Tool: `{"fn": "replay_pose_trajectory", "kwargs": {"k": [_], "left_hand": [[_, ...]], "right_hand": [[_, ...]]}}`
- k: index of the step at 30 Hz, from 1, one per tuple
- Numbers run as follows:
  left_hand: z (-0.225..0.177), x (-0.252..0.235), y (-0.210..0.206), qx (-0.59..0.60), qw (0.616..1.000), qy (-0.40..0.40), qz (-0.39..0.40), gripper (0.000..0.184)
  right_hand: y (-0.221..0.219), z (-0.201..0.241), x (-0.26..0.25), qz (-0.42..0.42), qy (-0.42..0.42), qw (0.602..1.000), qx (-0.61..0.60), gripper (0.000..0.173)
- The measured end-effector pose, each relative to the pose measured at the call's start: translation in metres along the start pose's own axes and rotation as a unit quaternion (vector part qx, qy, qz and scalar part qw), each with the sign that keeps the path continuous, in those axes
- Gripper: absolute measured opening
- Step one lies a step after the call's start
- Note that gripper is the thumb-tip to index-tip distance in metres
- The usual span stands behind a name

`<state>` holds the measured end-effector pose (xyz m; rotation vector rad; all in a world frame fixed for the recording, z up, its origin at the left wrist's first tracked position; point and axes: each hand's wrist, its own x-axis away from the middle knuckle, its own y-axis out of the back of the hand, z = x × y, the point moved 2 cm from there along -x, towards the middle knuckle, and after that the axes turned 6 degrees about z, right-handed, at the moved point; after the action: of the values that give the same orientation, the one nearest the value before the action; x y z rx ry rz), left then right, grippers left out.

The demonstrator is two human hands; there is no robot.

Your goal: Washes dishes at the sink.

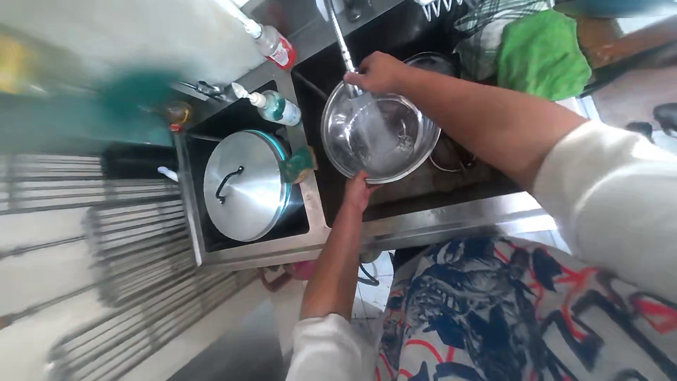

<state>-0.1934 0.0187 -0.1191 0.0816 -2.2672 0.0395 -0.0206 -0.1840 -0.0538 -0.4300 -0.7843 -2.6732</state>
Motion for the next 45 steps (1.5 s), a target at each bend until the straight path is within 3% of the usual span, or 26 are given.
{"fn": "replay_pose_trajectory", "kwargs": {"k": [6, 10, 13, 18, 26, 33, 37, 40, 43, 45], "left_hand": [[0.006, -0.022, -0.002, 0.033, 0.999, 0.022, 0.038, 0.035], [0.003, -0.013, -0.008, -0.008, 0.998, 0.026, 0.049, 0.035], [0.006, -0.012, -0.009, -0.008, 0.999, 0.029, 0.037, 0.032], [0.014, -0.027, -0.003, 0.002, 0.999, -0.035, 0.008, 0.040], [-0.010, -0.026, -0.020, 0.014, 0.989, -0.130, -0.071, 0.041], [-0.019, -0.019, -0.018, -0.042, 0.985, -0.146, -0.086, 0.036], [-0.022, -0.006, -0.012, -0.055, 0.991, -0.099, -0.065, 0.036], [-0.025, 0.011, -0.004, -0.042, 0.998, -0.025, -0.049, 0.036], [-0.023, 0.023, 0.003, -0.046, 0.998, 0.025, -0.029, 0.033], [-0.020, 0.030, 0.006, -0.048, 0.997, 0.054, -0.014, 0.033]], "right_hand": [[-0.032, 0.044, -0.012, 0.014, -0.037, 0.999, 0.005, 0.063], [-0.046, 0.053, -0.018, 0.003, -0.058, 0.998, -0.008, 0.057], [-0.049, 0.052, -0.024, -0.007, -0.052, 0.999, -0.007, 0.054], [-0.031, 0.046, -0.013, -0.008, -0.064, 0.998, 0.012, 0.052], [0.004, 0.018, 0.007, 0.005, -0.050, 0.990, 0.130, 0.056], [0.012, -0.011, 0.011, -0.013, -0.082, 0.984, 0.159, 0.052], [-0.004, -0.032, 0.008, -0.062, -0.041, 0.996, 0.046, 0.058], [-0.035, -0.042, 0.025, -0.028, -0.081, 0.974, -0.209, 0.062], [-0.074, -0.046, 0.034, 0.044, -0.165, 0.897, -0.408, 0.029], [-0.092, -0.050, 0.028, 0.025, -0.209, 0.887, -0.411, 0.016]]}}
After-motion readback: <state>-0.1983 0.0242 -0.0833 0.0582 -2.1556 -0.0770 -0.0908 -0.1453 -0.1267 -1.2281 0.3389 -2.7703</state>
